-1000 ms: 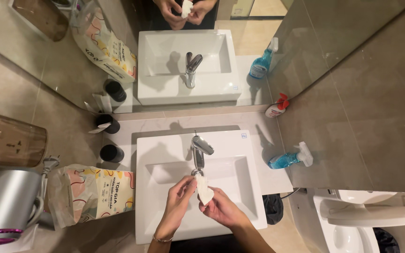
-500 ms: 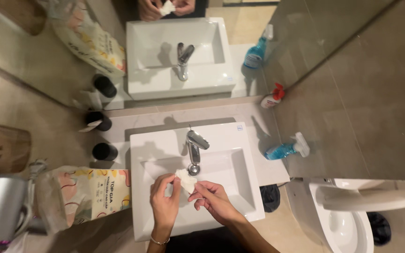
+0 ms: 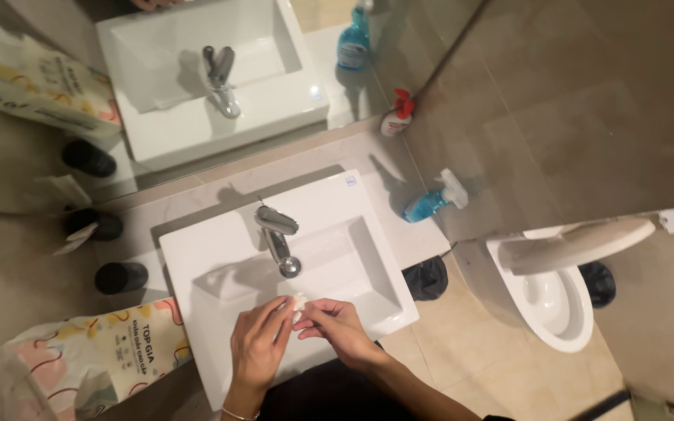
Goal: The person cleans a bathroom sink and mirror using paper towels and a spray bottle. They wipe the faucet, sink basin, and countertop, then spray the mirror and wipe it clean. The person also wipes the wall tiles and the hairdryer holder.
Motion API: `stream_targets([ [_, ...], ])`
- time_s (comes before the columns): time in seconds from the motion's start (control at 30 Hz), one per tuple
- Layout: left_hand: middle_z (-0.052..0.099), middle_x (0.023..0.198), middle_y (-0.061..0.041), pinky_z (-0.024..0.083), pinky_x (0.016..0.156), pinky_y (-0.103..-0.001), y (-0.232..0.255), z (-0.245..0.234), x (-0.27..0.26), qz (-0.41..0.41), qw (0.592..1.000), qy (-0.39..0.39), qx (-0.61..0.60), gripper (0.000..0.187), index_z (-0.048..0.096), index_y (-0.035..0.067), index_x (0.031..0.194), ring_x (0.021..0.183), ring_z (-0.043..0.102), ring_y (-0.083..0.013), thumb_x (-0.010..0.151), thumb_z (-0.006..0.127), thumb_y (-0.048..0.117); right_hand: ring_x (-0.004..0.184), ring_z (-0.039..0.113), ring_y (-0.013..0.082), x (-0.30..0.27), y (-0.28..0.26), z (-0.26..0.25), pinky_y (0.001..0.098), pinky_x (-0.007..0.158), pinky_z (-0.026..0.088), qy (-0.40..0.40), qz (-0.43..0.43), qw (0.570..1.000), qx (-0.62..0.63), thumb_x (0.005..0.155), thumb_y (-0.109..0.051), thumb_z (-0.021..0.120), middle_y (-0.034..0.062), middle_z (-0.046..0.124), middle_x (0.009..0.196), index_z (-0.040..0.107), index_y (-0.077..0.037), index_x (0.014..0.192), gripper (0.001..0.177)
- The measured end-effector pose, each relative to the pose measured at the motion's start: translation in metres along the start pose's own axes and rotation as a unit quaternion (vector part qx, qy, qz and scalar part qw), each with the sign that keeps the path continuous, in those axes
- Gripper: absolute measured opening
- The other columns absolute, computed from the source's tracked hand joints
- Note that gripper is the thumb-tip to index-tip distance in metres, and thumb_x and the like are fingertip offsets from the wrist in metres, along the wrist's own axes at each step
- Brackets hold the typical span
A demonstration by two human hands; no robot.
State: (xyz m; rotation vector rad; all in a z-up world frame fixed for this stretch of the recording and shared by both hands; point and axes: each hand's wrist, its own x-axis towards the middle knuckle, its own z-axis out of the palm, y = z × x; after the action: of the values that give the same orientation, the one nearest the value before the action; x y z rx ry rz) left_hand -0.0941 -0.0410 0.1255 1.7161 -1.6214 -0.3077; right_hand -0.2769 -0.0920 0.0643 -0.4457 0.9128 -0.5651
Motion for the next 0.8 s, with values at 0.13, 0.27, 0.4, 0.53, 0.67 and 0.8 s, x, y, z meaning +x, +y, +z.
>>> stream_targets([
  [0.13,0.082,0.119,-0.004,0.057,0.083,-0.038,0.007,0.024,-0.011,-0.024,0.999,-0.007,-0.021,0.028,0.083,0.010,0.116,0.092,0.075,-0.0259,0.088,0.084,0.010,0.091,0.079,0.0207,-0.005,0.013,-0.015,0.0367,0.085,0.067,0.020,-0.003,1.000,0.022,0.106,-0.017,0.074,0.0152,0.081,0.104,0.076,0.010,0.116,0.028],
  [0.27,0.083,0.120,-0.006,0.061,0.088,-0.031,-0.003,0.047,-0.031,-0.145,0.966,-0.009,-0.213,0.004,0.079,0.010,0.107,0.103,0.080,-0.0182,0.105,0.079,0.013,0.090,0.080,0.0236,-0.012,0.011,-0.030,0.0368,0.085,0.068,0.024,-0.009,1.000,-0.001,0.108,-0.020,0.073,0.0190,0.081,0.101,0.075,0.010,0.117,0.031],
  [0.4,0.083,0.117,-0.010,0.056,0.081,-0.031,-0.005,0.069,-0.043,-0.240,0.927,-0.005,-0.290,0.018,0.078,0.006,0.113,0.099,0.075,-0.0163,0.097,0.083,0.015,0.096,0.081,0.0228,-0.018,0.006,-0.038,0.0389,0.083,0.068,0.025,-0.013,1.000,-0.011,0.105,-0.016,0.073,0.0169,0.082,0.110,0.075,0.011,0.122,0.033],
  [0.53,0.086,0.110,-0.007,0.056,0.081,-0.031,0.007,0.078,-0.045,-0.302,0.901,-0.020,-0.311,0.027,0.079,0.005,0.123,0.097,0.077,-0.0145,0.099,0.080,0.017,0.103,0.080,0.0228,-0.024,-0.002,-0.047,0.0401,0.083,0.068,-0.009,-0.026,1.000,-0.007,0.106,-0.018,0.072,0.0166,0.082,0.116,0.075,0.011,0.127,0.036],
  [0.67,0.088,0.106,-0.005,0.058,0.078,-0.032,0.015,0.091,-0.050,-0.386,0.882,-0.025,-0.270,0.028,0.083,0.006,0.123,0.091,0.077,-0.0155,0.099,0.080,0.019,0.111,0.078,0.0201,-0.031,-0.014,-0.055,0.0389,0.087,0.067,-0.067,-0.055,0.996,-0.037,0.104,-0.018,0.073,0.0123,0.080,0.123,0.075,0.004,0.132,0.036],
  [0.8,0.085,0.109,-0.006,0.058,0.080,-0.031,0.014,0.105,-0.067,-0.339,0.914,0.040,-0.219,0.029,0.082,0.004,0.119,0.092,0.076,-0.0142,0.093,0.085,0.018,0.107,0.076,0.0195,-0.025,-0.018,-0.054,0.0385,0.089,0.066,-0.064,-0.036,0.989,-0.132,0.101,-0.012,0.080,0.0130,0.082,0.120,0.075,0.004,0.126,0.030],
])
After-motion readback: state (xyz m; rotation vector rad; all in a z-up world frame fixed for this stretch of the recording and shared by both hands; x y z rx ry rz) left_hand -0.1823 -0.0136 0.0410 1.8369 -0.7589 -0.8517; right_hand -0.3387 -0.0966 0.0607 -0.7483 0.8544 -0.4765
